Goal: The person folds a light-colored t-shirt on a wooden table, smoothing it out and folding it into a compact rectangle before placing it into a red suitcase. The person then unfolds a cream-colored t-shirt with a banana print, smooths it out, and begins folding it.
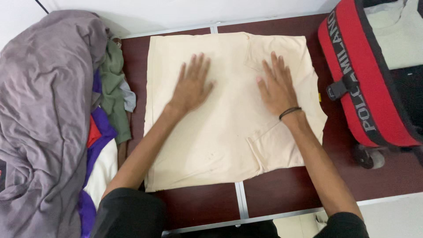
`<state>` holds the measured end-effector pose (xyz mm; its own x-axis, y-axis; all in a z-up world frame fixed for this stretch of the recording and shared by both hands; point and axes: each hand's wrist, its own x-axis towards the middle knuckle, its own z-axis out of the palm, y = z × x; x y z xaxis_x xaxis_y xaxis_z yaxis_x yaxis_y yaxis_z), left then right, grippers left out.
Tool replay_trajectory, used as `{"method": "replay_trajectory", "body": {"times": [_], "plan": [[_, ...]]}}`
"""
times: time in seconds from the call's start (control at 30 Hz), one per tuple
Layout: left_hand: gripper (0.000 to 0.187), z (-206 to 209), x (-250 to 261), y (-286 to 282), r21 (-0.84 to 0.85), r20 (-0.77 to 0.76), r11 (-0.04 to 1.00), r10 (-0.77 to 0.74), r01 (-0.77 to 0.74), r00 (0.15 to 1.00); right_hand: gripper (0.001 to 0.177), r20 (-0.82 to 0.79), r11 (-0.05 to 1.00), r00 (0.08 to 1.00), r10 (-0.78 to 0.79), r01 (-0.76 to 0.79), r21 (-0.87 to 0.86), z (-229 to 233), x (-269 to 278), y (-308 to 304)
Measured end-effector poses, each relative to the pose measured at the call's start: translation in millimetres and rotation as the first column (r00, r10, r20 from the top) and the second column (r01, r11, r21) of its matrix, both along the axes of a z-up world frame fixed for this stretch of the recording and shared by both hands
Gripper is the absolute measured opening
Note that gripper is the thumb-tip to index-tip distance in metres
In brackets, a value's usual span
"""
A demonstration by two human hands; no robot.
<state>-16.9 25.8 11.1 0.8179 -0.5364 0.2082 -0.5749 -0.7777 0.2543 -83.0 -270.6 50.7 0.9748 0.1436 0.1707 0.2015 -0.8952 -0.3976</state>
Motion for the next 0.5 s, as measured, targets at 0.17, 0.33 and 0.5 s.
{"method": "replay_trajectory", "body": {"times": [0.17, 0.33, 0.5], "plan": [[0.070, 19, -85, -24, 0.037, -0.051, 0.975, -0.215, 0.217, 0.975, 0.076, -0.072, 0.986, 0.987, -0.141, 0.133, -0.103, -8, -53, 7], [0.065, 19, -91, 0, 0.039, 0.024, 0.988, -0.149, 0.148, 0.989, 0.076, -0.081, 0.975, 0.974, -0.210, 0.203, -0.088, -22, -72, -31], [0.063, 17, -93, 43, 0.030, 0.024, 0.999, 0.037, -0.038, 0.999, 0.075, -0.075, 0.954, 0.953, -0.292, 0.285, -0.096, -21, -85, -58]]}}
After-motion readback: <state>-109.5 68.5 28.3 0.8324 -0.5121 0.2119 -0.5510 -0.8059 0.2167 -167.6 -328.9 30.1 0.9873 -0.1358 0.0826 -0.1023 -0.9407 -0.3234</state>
